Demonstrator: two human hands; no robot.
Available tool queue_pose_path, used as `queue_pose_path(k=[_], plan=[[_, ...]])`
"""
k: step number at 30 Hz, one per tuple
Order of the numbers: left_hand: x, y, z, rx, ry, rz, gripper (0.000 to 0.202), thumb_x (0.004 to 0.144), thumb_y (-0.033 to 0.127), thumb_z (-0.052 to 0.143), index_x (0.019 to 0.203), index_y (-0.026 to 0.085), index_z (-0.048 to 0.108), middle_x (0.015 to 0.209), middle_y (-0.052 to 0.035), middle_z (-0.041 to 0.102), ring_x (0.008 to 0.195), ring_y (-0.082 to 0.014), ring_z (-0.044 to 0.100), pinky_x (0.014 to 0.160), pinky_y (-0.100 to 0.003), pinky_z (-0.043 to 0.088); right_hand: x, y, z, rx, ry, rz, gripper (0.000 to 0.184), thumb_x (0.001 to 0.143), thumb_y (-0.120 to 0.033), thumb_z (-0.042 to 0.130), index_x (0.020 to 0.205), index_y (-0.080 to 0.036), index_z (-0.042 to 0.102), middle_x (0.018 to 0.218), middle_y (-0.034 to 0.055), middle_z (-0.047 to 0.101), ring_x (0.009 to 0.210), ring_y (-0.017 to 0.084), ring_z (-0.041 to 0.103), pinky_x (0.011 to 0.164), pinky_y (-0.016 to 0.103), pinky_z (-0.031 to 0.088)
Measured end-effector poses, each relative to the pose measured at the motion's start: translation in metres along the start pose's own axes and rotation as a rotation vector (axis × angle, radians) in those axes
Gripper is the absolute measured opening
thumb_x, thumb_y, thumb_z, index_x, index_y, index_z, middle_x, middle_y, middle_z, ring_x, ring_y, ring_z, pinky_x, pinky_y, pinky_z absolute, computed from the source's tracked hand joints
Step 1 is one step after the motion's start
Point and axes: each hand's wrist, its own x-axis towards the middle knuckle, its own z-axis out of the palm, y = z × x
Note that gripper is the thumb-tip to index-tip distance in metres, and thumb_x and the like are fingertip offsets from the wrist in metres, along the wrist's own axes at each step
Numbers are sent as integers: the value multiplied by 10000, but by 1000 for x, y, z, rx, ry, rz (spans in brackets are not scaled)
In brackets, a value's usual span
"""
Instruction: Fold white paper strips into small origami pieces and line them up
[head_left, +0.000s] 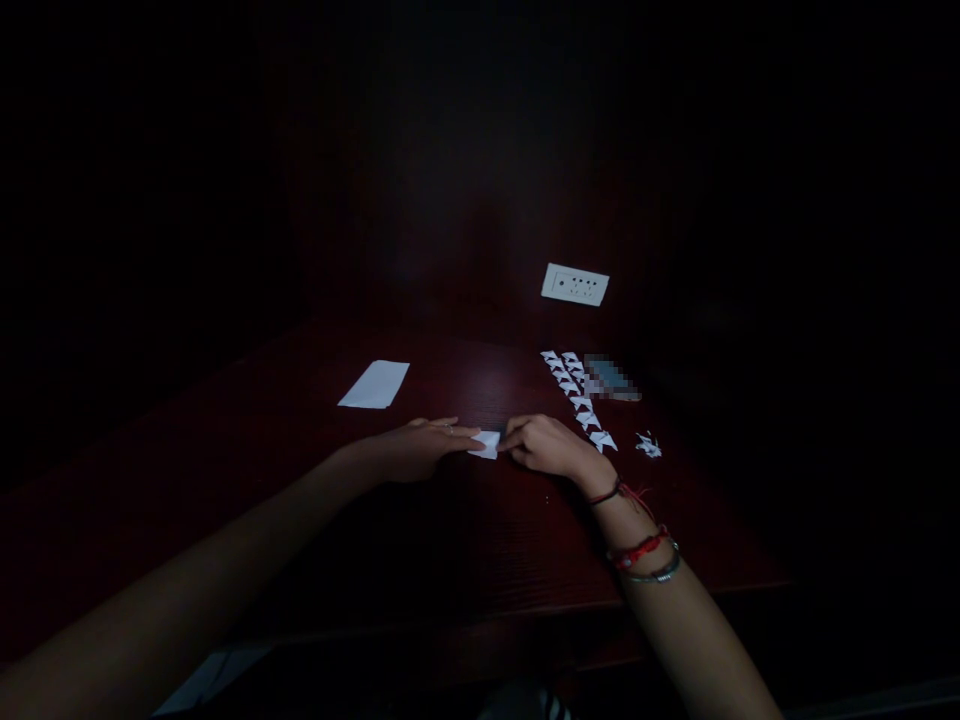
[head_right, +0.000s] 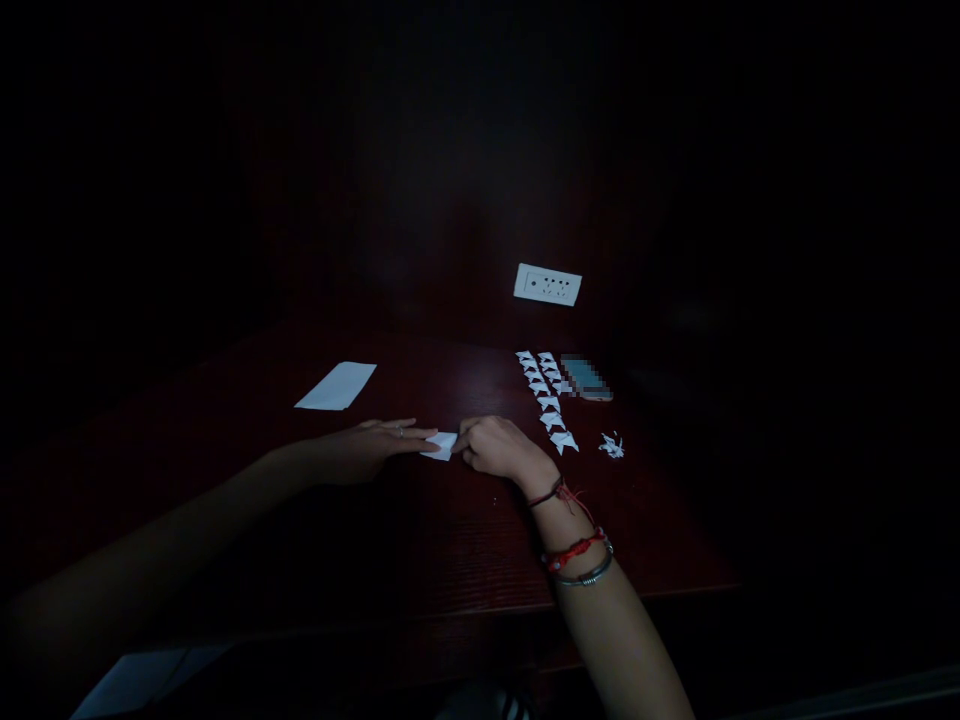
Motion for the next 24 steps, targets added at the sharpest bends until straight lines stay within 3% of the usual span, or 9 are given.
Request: queue_pose_path(k=[5, 11, 19, 24], plan=[[2, -4, 2, -3, 43, 54, 763, 577, -101, 317, 1180, 365, 299, 1316, 68, 203, 1186, -215, 180, 891, -413, 229, -3, 7, 3, 40, 135, 50, 276, 743, -103, 442, 959, -202, 582, 842, 29, 547, 772, 100, 498, 700, 208, 363], [1, 3, -4, 80, 130, 98, 642, 618, -62, 351, 1128, 326, 397, 1221, 14, 357, 1058, -179, 364, 852, -342, 270, 8, 10, 11, 149, 164, -15, 272, 758, -162, 461, 1014, -199, 545, 900, 38, 549, 818, 106, 494, 741, 220, 369], [2, 0, -1, 64, 67, 99, 695, 589, -91, 331, 1167, 295, 329, 1276, 46, 300, 1176, -189, 205, 901, -366, 219, 13, 12, 13, 273, 186, -57, 194, 773, -188, 442, 897, -153, 588, 847, 42, 593, 778, 104, 519, 726, 207, 371], [2, 4, 0, 77, 102, 74, 657, 657, -57, 324, 1217, 276, 245, 1286, 14, 287, 1189, -184, 186, 907, -374, 208, 13, 7, 12, 389, 237, 21, 172, 776, -192, 427, 896, -151, 543, 829, 32, 586, 758, 101, 522, 690, 209, 374]])
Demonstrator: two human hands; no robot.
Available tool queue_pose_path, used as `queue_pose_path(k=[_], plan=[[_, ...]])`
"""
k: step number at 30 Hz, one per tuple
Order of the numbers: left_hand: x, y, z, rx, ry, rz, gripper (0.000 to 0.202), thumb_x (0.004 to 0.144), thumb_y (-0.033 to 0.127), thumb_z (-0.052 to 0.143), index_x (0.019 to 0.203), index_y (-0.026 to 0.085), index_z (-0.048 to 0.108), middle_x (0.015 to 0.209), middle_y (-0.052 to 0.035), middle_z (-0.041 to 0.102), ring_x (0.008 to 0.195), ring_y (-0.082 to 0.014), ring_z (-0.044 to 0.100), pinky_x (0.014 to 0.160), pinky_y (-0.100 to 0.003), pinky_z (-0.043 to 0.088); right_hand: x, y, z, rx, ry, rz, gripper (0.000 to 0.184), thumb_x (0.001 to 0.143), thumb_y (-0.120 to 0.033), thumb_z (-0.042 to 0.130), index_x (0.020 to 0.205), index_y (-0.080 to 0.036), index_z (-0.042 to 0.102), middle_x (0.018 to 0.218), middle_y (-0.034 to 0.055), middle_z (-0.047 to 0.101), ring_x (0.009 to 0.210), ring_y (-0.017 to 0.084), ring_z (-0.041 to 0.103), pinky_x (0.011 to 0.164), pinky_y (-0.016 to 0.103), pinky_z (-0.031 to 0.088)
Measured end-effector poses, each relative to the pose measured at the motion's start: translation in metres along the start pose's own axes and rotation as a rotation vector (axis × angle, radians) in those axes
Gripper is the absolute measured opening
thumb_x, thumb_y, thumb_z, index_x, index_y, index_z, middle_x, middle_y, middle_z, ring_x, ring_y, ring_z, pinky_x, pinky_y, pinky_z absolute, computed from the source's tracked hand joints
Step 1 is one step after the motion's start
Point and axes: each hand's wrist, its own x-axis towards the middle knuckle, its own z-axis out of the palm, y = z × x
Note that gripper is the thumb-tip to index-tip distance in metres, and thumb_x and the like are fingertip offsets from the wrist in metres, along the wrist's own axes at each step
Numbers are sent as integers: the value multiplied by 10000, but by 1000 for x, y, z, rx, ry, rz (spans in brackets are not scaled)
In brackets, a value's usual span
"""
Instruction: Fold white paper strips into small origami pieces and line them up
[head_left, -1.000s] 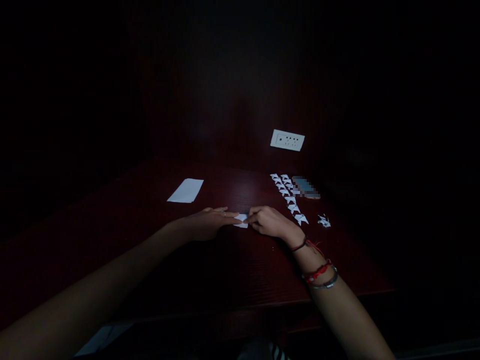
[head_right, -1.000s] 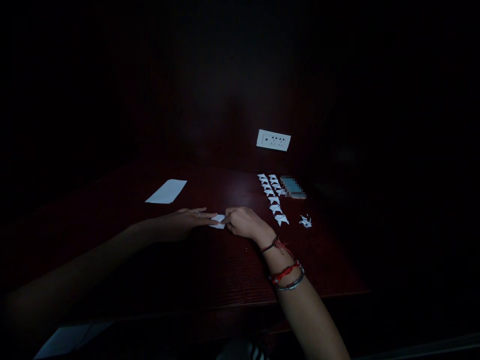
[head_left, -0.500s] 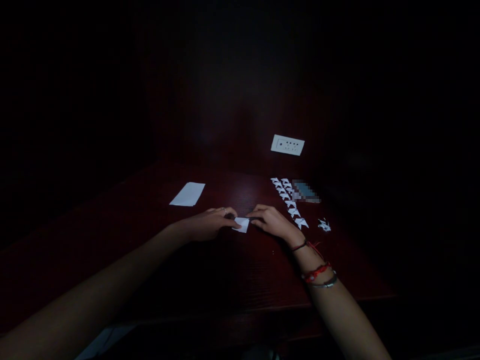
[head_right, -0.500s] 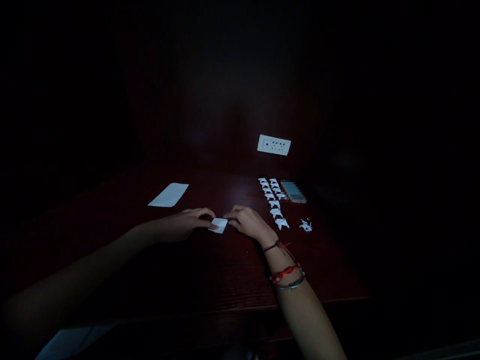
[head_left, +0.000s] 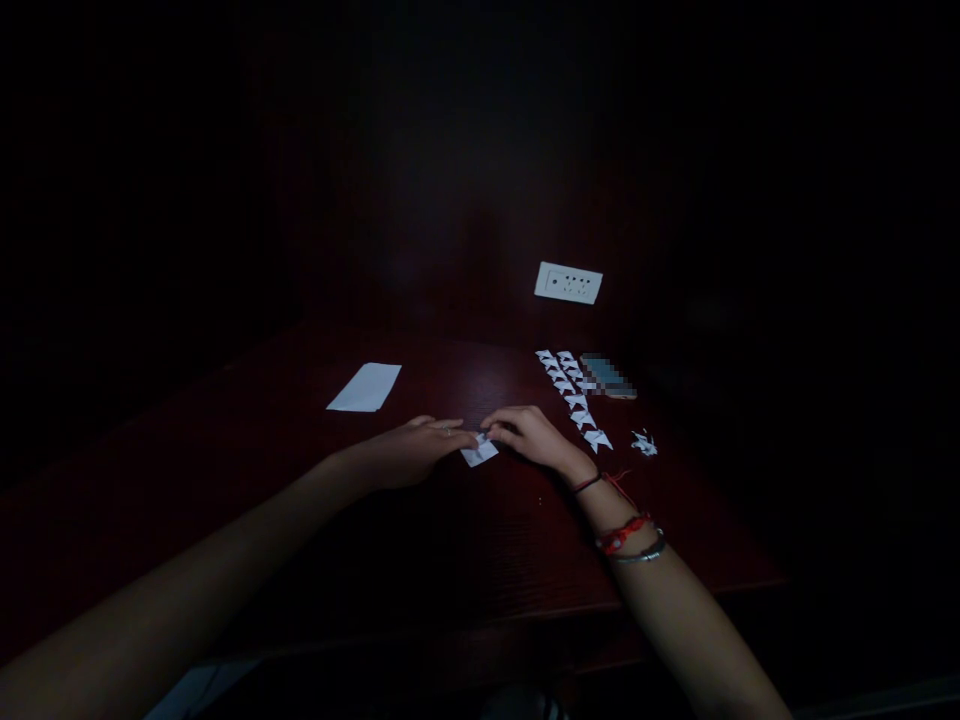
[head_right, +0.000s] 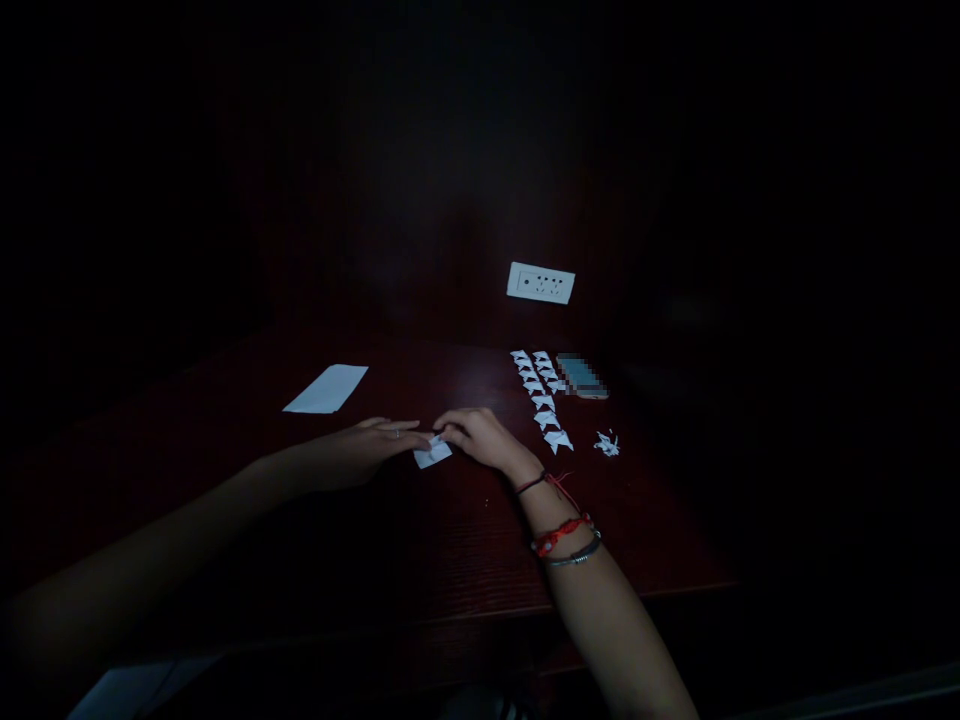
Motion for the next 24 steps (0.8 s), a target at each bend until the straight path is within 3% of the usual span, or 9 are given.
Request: queue_pose_path(k=[3, 6, 12, 17, 24], plan=[[0, 0, 1, 18, -32, -3, 713, 648, -61, 322, 1239, 311, 181, 1303, 23, 249, 1194, -203, 169, 891, -397, 218, 2, 0, 3, 76, 8, 73, 185, 752, -205, 458, 926, -146, 481, 754, 11, 575, 677, 91, 521, 628, 198, 382], [0, 0, 0, 61, -28, 39, 738, 622, -72, 328, 1217, 352, 227, 1319, 43, 204, 1189, -216, 179, 877, -394, 229, 4, 2, 7, 104, 29, 101, 197, 727, -200, 484, 915, -148, 455, 722, 1, 564, 647, 87, 513, 608, 195, 380], [2, 4, -3, 70, 25, 80, 670, 637, -39, 348, 1200, 320, 293, 1261, 20, 326, 1088, -163, 358, 859, -311, 261, 8, 6, 14, 165, 106, 78, 96, 725, -170, 463, 813, -147, 493, 708, -1, 553, 636, 77, 512, 587, 182, 384], [1, 0, 2, 0, 3, 84, 705, 621, -61, 333, 1216, 308, 250, 1276, 44, 305, 1146, -140, 284, 877, -298, 255, 6, 16, 15, 394, -5, 157, 142, 710, -150, 477, 845, -139, 517, 695, 4, 574, 585, 71, 530, 569, 194, 417], [-2, -7, 2, -29, -16, 69, 666, 649, -47, 350, 1213, 296, 258, 1272, 38, 314, 1171, -155, 237, 910, -321, 234, 3, 20, 14, 630, -145, 196, 342, 643, -189, 574, 979, -136, 536, 819, 37, 604, 736, 94, 551, 730, 265, 434]])
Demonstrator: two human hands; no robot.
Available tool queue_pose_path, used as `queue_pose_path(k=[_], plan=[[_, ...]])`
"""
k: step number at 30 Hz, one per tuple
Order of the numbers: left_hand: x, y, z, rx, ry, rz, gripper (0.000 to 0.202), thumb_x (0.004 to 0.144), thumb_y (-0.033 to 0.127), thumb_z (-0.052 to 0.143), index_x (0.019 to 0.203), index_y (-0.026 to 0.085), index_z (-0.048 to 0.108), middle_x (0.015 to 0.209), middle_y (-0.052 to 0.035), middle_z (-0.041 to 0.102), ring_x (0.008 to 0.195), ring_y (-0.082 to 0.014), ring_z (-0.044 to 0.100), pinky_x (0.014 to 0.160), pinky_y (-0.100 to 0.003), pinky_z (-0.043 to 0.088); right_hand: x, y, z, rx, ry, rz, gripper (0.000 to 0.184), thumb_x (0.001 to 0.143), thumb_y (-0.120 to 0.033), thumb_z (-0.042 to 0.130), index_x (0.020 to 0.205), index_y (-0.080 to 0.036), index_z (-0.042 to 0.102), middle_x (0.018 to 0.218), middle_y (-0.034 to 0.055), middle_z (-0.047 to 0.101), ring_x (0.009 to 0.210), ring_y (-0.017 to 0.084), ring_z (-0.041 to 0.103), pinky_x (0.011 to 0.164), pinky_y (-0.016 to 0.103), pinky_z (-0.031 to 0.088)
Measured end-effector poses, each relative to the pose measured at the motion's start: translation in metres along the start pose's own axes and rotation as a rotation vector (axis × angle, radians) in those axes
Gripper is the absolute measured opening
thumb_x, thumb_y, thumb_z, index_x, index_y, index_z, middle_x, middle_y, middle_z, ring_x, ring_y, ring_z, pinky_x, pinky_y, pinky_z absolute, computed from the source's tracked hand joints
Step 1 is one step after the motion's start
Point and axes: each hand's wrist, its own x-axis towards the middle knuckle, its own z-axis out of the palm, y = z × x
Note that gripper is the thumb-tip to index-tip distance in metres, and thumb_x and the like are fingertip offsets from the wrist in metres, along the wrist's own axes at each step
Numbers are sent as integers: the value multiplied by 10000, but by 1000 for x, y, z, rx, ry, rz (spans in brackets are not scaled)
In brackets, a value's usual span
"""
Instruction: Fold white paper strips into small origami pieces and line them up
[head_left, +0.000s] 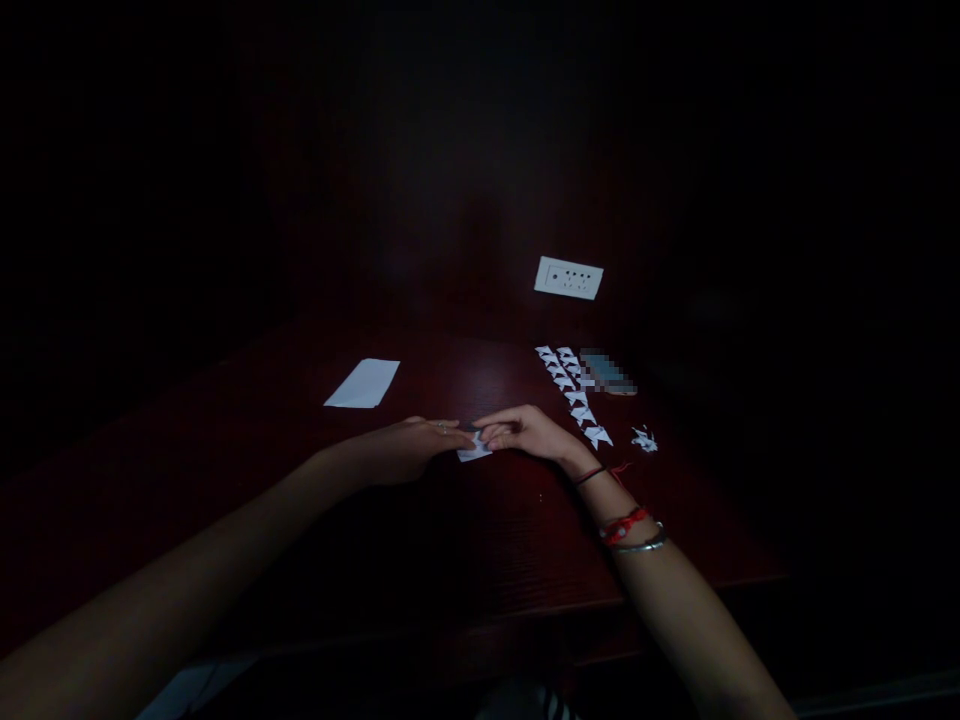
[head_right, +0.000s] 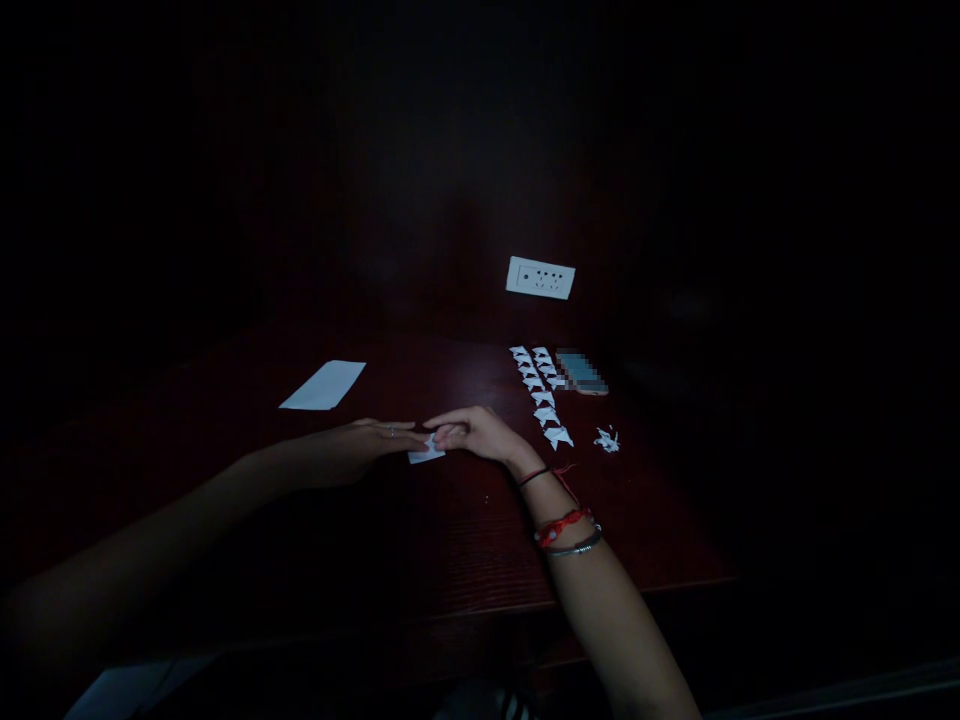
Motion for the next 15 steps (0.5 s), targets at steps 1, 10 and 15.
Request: queue_pose_path(k=[1, 10, 15], plan=[[-1, 0, -1, -4, -5, -11, 671, 645, -51, 348, 1213, 296, 256, 1274, 34, 310, 1171, -157, 239, 909, -324, 236, 0, -1, 0, 9, -10, 6, 347, 635, -185, 581, 976, -134, 538, 825, 38, 604, 746, 96, 550, 736, 267, 434], [-1, 6, -5, -33, -25, -41, 694, 620, -68, 344, 1207, 294, 266, 1284, 28, 291, 1181, -170, 216, 901, -341, 257, 4, -1, 6, -271, 253, 25, 160, 653, -190, 558, 801, -135, 536, 680, 6, 590, 625, 89, 543, 597, 212, 425], [0, 8, -6, -32, -39, -49, 712, 625, -61, 348, 1227, 298, 227, 1289, 24, 280, 1187, -185, 199, 891, -355, 270, 6, 1, 9, -307, 310, 75, 244, 626, -173, 571, 856, -157, 491, 650, -24, 578, 593, 81, 536, 584, 203, 420]])
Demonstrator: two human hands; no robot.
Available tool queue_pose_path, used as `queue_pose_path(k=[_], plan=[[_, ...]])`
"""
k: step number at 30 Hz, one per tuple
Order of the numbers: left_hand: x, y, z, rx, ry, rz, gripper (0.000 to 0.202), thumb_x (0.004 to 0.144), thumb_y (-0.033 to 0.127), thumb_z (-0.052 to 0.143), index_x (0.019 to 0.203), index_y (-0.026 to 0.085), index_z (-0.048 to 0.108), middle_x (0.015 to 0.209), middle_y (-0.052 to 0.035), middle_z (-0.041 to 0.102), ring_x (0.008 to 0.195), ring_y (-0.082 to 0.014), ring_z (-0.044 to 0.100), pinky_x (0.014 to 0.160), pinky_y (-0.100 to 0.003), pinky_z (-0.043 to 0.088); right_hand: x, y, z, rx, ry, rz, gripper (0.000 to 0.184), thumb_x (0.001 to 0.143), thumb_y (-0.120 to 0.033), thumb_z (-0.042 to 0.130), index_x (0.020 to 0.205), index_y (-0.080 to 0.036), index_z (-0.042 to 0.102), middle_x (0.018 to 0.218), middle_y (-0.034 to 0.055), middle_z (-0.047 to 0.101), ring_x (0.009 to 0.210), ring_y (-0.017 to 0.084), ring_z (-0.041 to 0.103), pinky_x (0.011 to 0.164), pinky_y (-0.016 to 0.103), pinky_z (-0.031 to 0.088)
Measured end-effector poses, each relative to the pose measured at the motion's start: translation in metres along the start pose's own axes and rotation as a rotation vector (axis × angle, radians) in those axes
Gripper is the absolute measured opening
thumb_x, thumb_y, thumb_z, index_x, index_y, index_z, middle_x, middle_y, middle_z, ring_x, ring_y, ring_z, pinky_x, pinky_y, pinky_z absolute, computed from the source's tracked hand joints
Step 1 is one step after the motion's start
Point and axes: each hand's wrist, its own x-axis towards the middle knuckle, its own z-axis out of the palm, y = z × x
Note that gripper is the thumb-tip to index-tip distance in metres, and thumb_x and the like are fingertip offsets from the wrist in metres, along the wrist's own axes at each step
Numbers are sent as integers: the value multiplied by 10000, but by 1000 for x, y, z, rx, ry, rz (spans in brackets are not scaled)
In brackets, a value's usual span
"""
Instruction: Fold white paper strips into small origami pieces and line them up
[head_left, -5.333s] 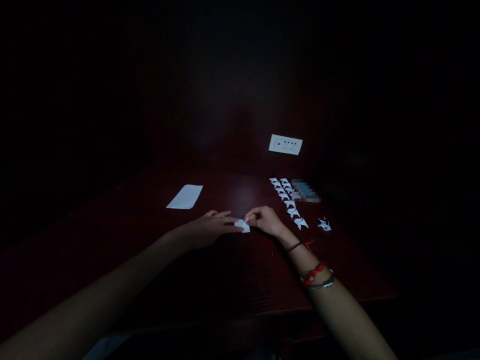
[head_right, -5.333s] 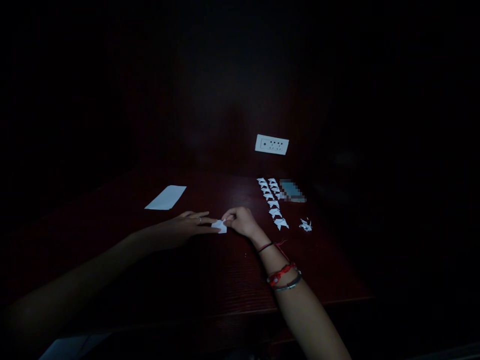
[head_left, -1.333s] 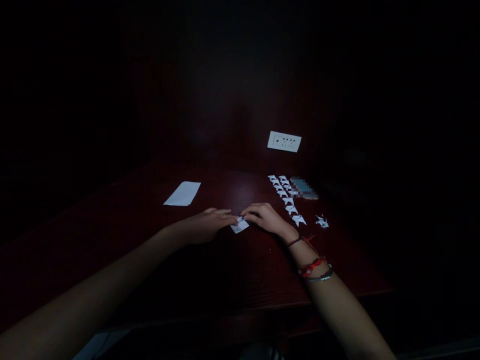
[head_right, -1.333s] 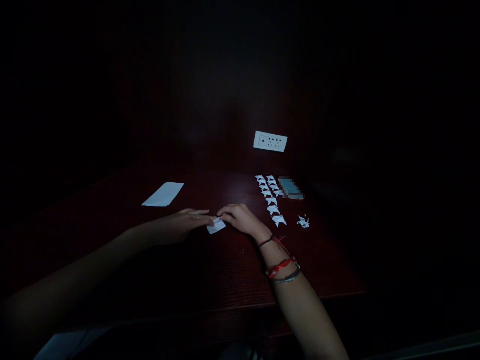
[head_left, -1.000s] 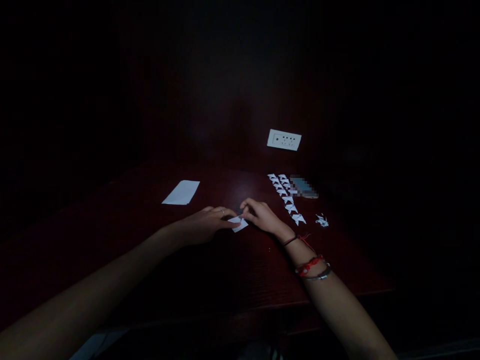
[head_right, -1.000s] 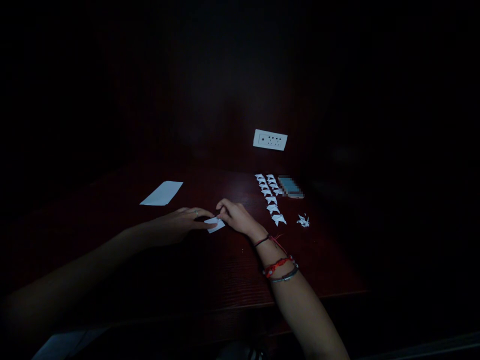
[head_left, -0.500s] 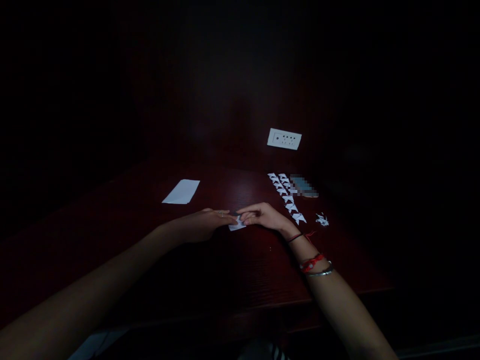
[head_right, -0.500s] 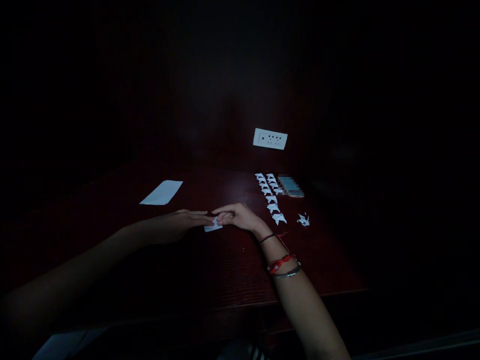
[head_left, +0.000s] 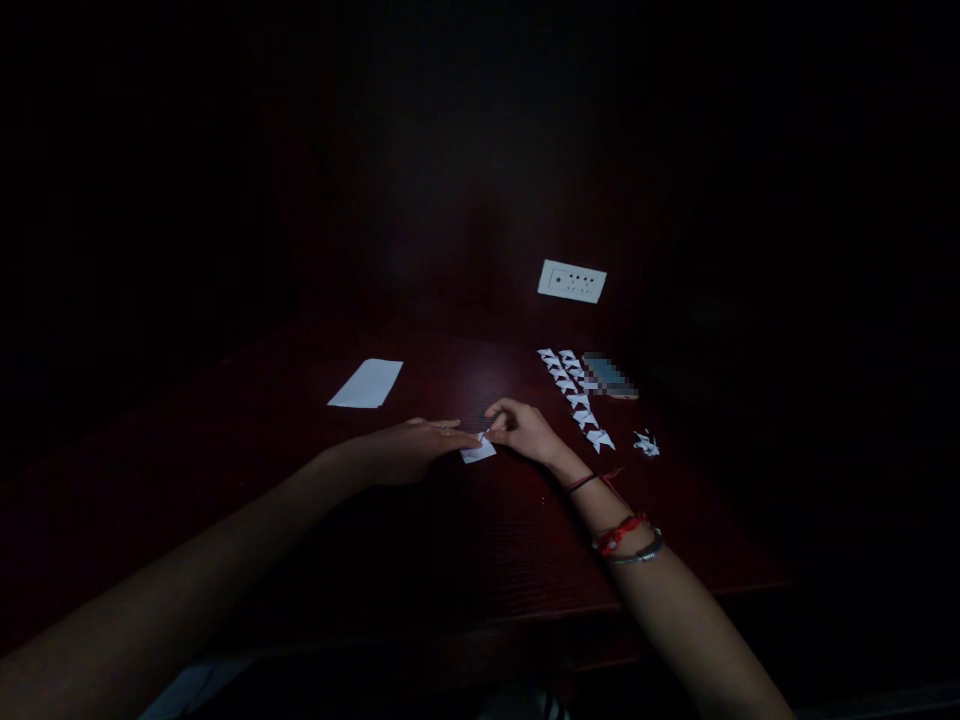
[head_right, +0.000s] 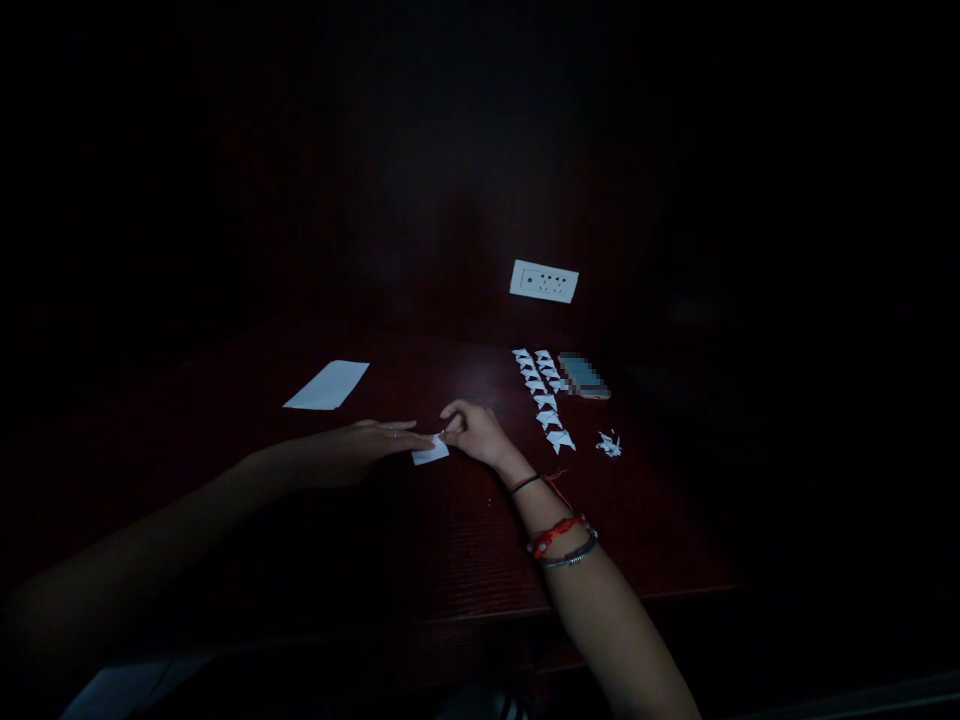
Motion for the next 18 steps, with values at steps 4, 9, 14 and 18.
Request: queue_pose_path(k=[4, 9, 14, 18], plan=[[1, 0, 0, -1, -1, 15, 756, 608, -85, 324, 1230, 327, 202, 1295, 52, 259, 1192, -167, 187, 896, -349, 261, 0, -2, 2, -20, 28, -10, 244, 624, -169, 566, 851, -160, 478, 633, -33, 564, 565, 76, 522, 572, 199, 412], [1, 1, -1, 9, -6, 9, 768, 607, -90, 326, 1235, 331, 188, 1295, 41, 260, 1188, -175, 200, 882, -350, 276, 1, -4, 4, -71, 50, 3, 211, 631, -158, 553, 828, -165, 479, 641, -32, 556, 563, 73, 509, 566, 192, 400], [2, -3, -1, 3, 10, 20, 779, 599, -110, 321, 1233, 328, 208, 1283, 23, 283, 1170, -152, 250, 902, -320, 264, 1, -7, 4, -125, 67, 13, 181, 634, -135, 530, 807, -165, 485, 630, -32, 545, 560, 70, 497, 554, 182, 381], [3, -4, -1, -22, 20, 6, 774, 603, -109, 323, 1221, 348, 233, 1286, 37, 275, 1148, -142, 295, 906, -295, 273, 1, -8, 6, -160, 74, 24, 165, 637, -121, 505, 794, -166, 483, 626, -32, 534, 554, 67, 485, 533, 173, 368]])
